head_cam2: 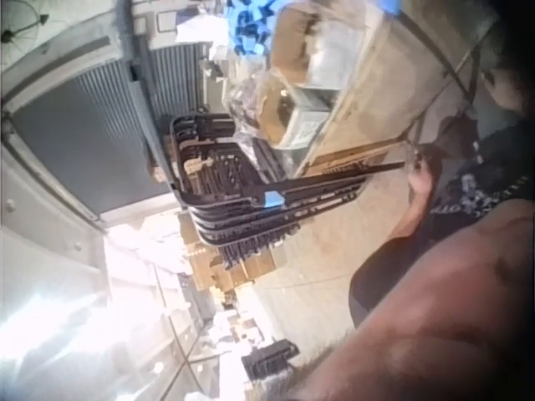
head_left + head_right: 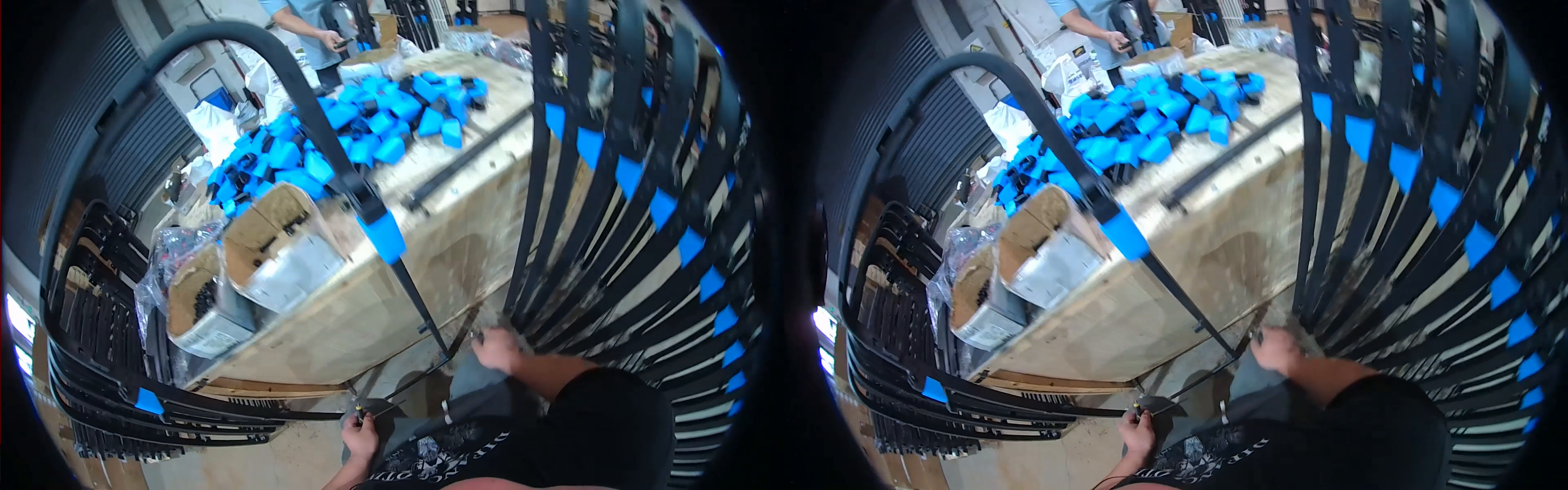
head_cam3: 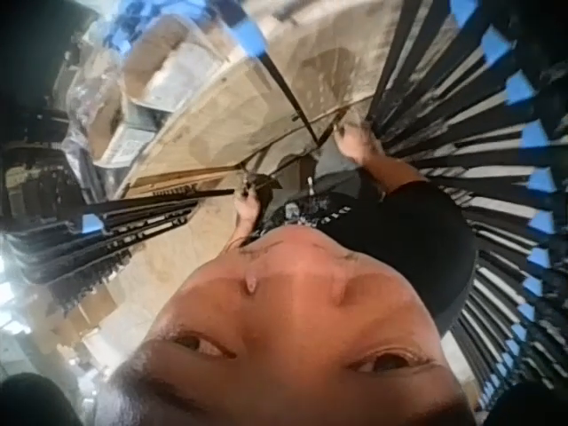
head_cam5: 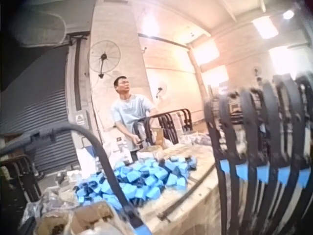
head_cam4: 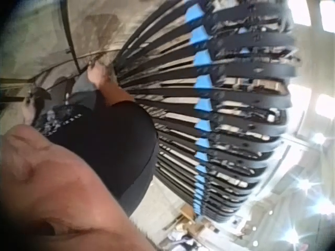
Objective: The recorder is assembling black metal frames by attaching blue plastic components and securing them with metal connectors and tools.
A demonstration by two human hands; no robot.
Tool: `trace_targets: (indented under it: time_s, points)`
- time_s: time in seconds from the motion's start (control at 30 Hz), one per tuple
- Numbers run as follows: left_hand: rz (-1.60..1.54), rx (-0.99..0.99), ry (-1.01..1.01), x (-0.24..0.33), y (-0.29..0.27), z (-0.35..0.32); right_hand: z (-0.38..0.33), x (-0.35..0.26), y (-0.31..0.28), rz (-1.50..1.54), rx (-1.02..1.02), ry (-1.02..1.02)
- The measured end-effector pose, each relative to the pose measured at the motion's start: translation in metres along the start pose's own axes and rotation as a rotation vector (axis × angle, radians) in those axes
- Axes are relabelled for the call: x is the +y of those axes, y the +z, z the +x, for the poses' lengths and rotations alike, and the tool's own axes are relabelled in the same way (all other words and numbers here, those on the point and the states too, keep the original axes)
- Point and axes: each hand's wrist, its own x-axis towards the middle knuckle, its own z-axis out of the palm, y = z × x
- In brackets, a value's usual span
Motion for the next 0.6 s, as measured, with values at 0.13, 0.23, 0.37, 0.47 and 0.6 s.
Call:
trace_targets:
  time_s: [0.13,0.23,0.37,0.47,0.6]
  points:
    - [0.266,-0.061,0.163,0.059,-0.026,-0.047,-0.055,-0.018,-0.034,-0.042,-0.069,-0.002]
    - [0.367,-0.117,0.156,0.109,-0.038,-0.076,-0.104,-0.036,-0.058,-0.042,-0.153,0.050]
    - [0.390,-0.576,-0.005,0.187,-0.054,-0.103,-0.151,-0.045,-0.076,-0.160,-0.280,0.131]
    - [0.466,-0.659,-0.104,0.208,-0.084,-0.122,-0.192,-0.055,-0.112,-0.185,-0.443,0.193]
    - [0.445,-0.560,-0.113,0.248,-0.146,-0.140,-0.249,-0.074,-0.205,-0.077,-0.532,0.159]
